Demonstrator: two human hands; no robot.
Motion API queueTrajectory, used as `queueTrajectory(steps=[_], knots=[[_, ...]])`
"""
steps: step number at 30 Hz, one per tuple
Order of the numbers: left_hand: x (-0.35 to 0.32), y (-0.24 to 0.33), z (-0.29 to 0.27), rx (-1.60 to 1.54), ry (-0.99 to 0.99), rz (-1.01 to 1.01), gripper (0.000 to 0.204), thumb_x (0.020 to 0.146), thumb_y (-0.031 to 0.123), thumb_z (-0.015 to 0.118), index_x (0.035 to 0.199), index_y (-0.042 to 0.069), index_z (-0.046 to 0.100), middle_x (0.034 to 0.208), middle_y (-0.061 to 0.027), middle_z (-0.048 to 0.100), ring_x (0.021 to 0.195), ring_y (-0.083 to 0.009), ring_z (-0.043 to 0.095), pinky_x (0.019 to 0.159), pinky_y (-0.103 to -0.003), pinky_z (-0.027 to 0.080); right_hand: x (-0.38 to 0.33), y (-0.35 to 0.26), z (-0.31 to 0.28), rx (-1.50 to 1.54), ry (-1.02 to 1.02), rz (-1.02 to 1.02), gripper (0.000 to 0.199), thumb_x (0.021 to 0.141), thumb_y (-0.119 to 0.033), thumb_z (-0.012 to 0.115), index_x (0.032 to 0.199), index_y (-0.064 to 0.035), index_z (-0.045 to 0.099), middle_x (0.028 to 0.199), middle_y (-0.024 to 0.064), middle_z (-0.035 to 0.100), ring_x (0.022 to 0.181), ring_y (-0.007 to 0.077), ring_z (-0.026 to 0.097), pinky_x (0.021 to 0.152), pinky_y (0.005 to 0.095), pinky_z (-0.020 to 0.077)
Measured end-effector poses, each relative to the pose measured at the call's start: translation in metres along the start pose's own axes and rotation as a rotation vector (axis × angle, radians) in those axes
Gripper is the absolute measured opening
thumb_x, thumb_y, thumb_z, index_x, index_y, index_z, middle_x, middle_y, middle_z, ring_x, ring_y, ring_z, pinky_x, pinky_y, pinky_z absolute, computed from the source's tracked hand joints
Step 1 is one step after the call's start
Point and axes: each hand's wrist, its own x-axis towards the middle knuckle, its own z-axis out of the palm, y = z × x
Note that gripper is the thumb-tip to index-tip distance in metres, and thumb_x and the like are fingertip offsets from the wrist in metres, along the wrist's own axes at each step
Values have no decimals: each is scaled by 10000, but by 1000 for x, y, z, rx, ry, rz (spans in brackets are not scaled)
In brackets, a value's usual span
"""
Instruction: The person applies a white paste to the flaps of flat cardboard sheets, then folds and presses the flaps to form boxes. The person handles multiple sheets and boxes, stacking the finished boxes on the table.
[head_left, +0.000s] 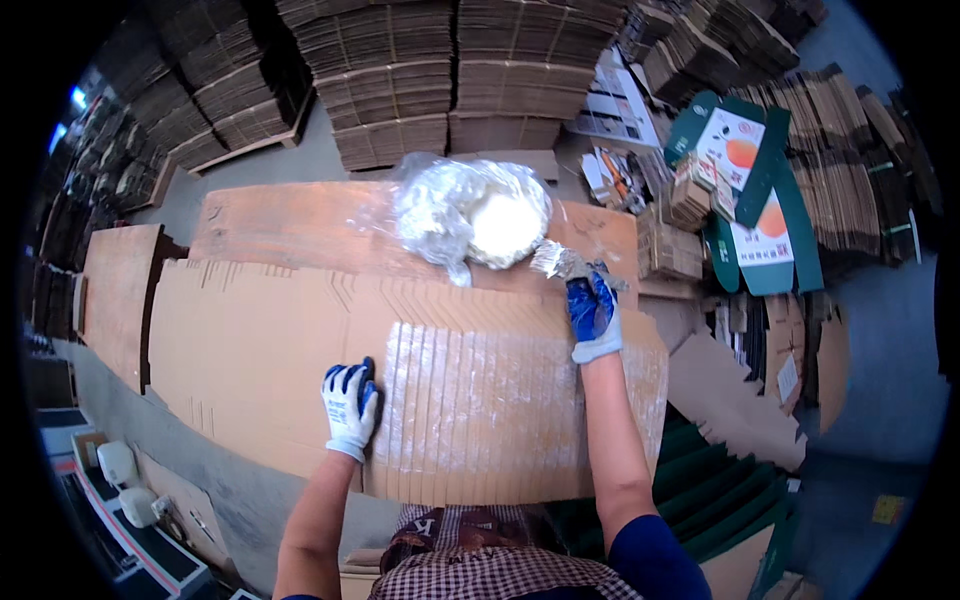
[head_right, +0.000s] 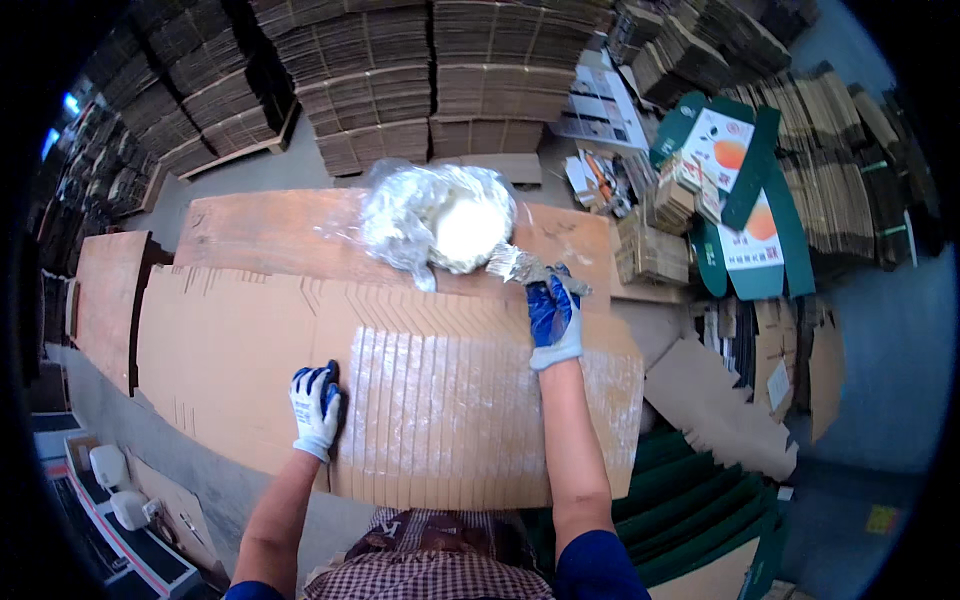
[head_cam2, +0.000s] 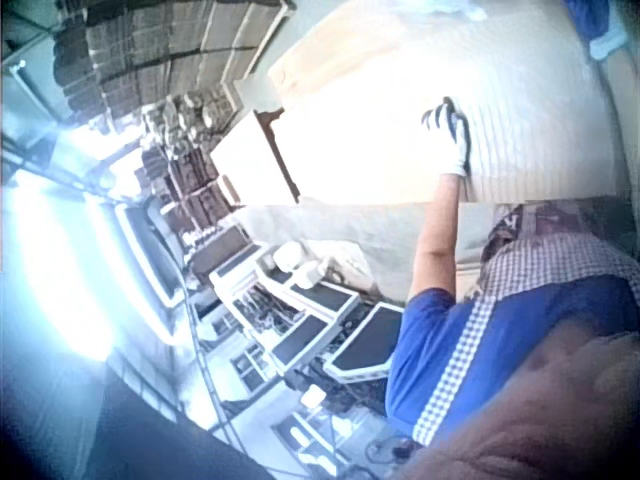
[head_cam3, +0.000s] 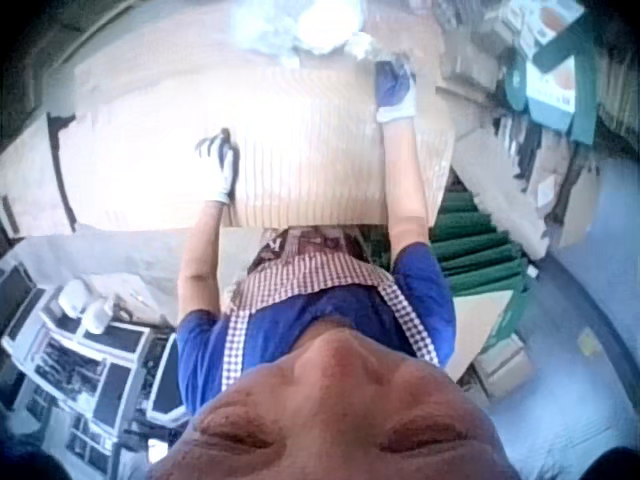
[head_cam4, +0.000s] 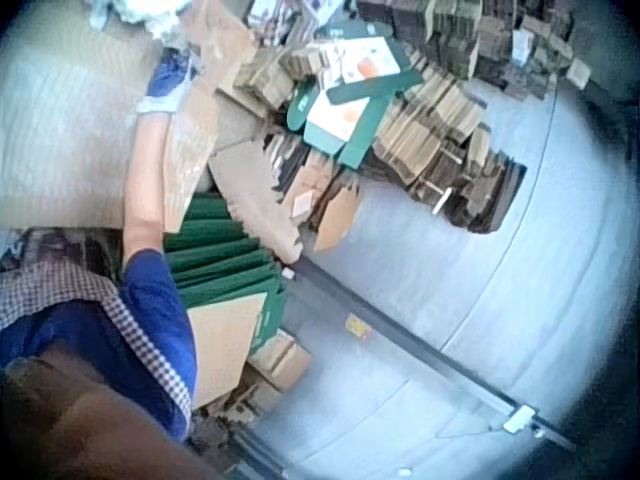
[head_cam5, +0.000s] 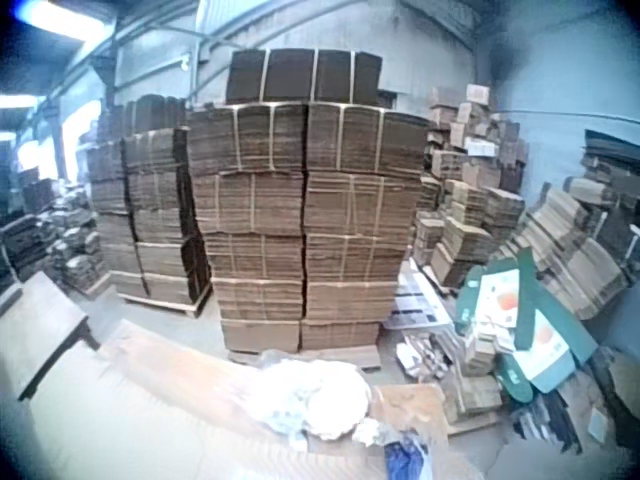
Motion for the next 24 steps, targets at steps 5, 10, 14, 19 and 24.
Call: queueTrajectory(steps=[5,10,14,19,24], knots=[[6,12,-1,-40,1,2,417,882,277,629,1261,103,641,1174,-130,610,1152,-363,514,1064,-525,351,83,17,-19,51,249,132,273,970,-130,589,1218,-16,591,1238,184,631,1153,324,605,1060,450,478],[7,14,-15,-20,-37,-14,402,896,299,626,1244,97,630,1183,-138,612,1160,-348,526,1098,-512,349,56,7,-11,-109,63,321,308,1025,-273,453,1122,-41,632,1091,127,677,977,275,641,896,391,536],[-13,-1,-23,-93,-19,-2,421,904,312,631,1251,74,621,1182,-149,617,1130,-357,542,1064,-502,376,-71,40,39,-351,284,105,246,1007,-358,570,1009,-126,651,885,50,697,786,187,668,747,332,569],[-7,-9,-12,-258,62,-1,423,925,338,600,1267,89,623,1182,-146,625,1145,-360,537,1072,-493,373,-207,100,99,-637,170,238,367,993,-249,603,1331,-113,557,1113,66,650,946,205,637,801,348,547],[-1,-36,-22,-1237,23,-254,367,1039,267,495,1312,52,612,1301,-122,635,1231,-268,564,1091,-396,404,-285,225,153,-1125,-150,-83,497,986,-179,580,1444,-29,459,1332,132,577,1147,271,592,950,388,504]])
